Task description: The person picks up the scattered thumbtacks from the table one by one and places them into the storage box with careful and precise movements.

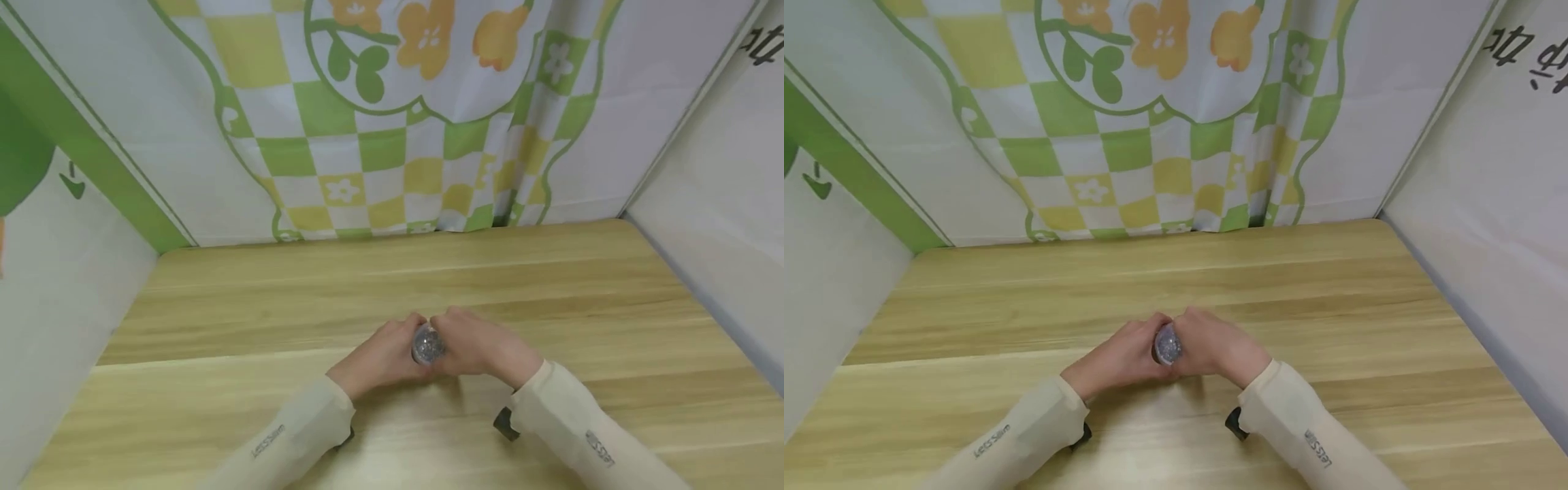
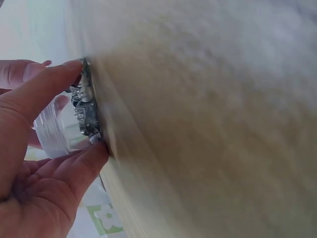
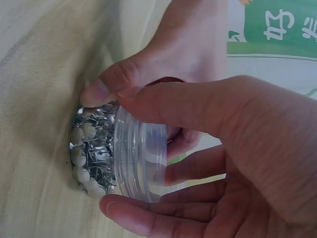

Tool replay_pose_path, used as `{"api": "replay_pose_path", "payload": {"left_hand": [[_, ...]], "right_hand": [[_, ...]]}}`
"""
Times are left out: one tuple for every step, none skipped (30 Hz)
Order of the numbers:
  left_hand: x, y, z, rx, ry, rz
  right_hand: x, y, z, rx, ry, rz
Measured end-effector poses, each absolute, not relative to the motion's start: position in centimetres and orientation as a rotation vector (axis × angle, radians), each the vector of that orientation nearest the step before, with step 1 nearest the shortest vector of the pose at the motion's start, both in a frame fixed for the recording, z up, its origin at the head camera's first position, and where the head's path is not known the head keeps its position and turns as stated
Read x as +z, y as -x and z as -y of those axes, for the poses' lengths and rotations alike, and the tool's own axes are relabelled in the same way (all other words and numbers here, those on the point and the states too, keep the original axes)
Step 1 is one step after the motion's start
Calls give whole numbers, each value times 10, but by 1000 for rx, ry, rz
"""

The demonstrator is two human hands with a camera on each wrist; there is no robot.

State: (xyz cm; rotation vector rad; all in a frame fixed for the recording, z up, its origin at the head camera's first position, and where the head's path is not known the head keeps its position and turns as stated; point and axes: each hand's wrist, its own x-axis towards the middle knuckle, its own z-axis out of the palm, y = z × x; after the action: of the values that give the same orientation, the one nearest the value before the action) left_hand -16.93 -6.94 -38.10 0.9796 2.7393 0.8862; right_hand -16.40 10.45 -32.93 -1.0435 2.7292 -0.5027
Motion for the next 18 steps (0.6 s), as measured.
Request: {"api": "replay_pose_path", "payload": {"left_hand": [[-381, 169, 69, 884, -994, -2738], [-381, 169, 69, 882, -1004, -2737], [-381, 168, 68, 885, -1016, -2734], [-381, 169, 67, 878, -1035, -2734], [-380, 170, 67, 872, -1051, -2734], [-380, 170, 66, 868, -1061, -2729], [-380, 170, 66, 865, -1075, -2730], [-380, 171, 66, 865, -1082, -2730], [-380, 171, 66, 867, -1087, -2734], [-380, 170, 67, 868, -1091, -2740], [-380, 170, 67, 872, -1092, -2743], [-380, 170, 68, 881, -1091, -2743], [-380, 170, 68, 887, -1090, -2744], [-380, 169, 69, 891, -1093, -2742], [-381, 169, 69, 894, -1098, -2741], [-381, 169, 69, 901, -1104, -2740], [-380, 169, 69, 907, -1106, -2739], [-380, 169, 69, 909, -1110, -2740]], "right_hand": [[-329, 163, -104, -505, 1050, -2730], [-329, 163, -104, -506, 1059, -2728], [-329, 162, -104, -500, 1063, -2727], [-329, 162, -104, -495, 1063, -2730], [-328, 162, -104, -491, 1057, -2728], [-328, 163, -104, -486, 1050, -2723], [-327, 163, -103, -482, 1039, -2721], [-327, 163, -103, -478, 1033, -2720], [-327, 164, -102, -475, 1035, -2722], [-326, 165, -101, -479, 1035, -2718], [-326, 165, -100, -476, 1038, -2718], [-326, 165, -99, -473, 1039, -2716], [-326, 166, -99, -471, 1041, -2713], [-326, 166, -98, -467, 1046, -2710], [-326, 166, -98, -462, 1049, -2708], [-325, 166, -97, -457, 1044, -2704], [-325, 166, -97, -452, 1041, -2705], [-324, 166, -96, -451, 1035, -2703]]}}
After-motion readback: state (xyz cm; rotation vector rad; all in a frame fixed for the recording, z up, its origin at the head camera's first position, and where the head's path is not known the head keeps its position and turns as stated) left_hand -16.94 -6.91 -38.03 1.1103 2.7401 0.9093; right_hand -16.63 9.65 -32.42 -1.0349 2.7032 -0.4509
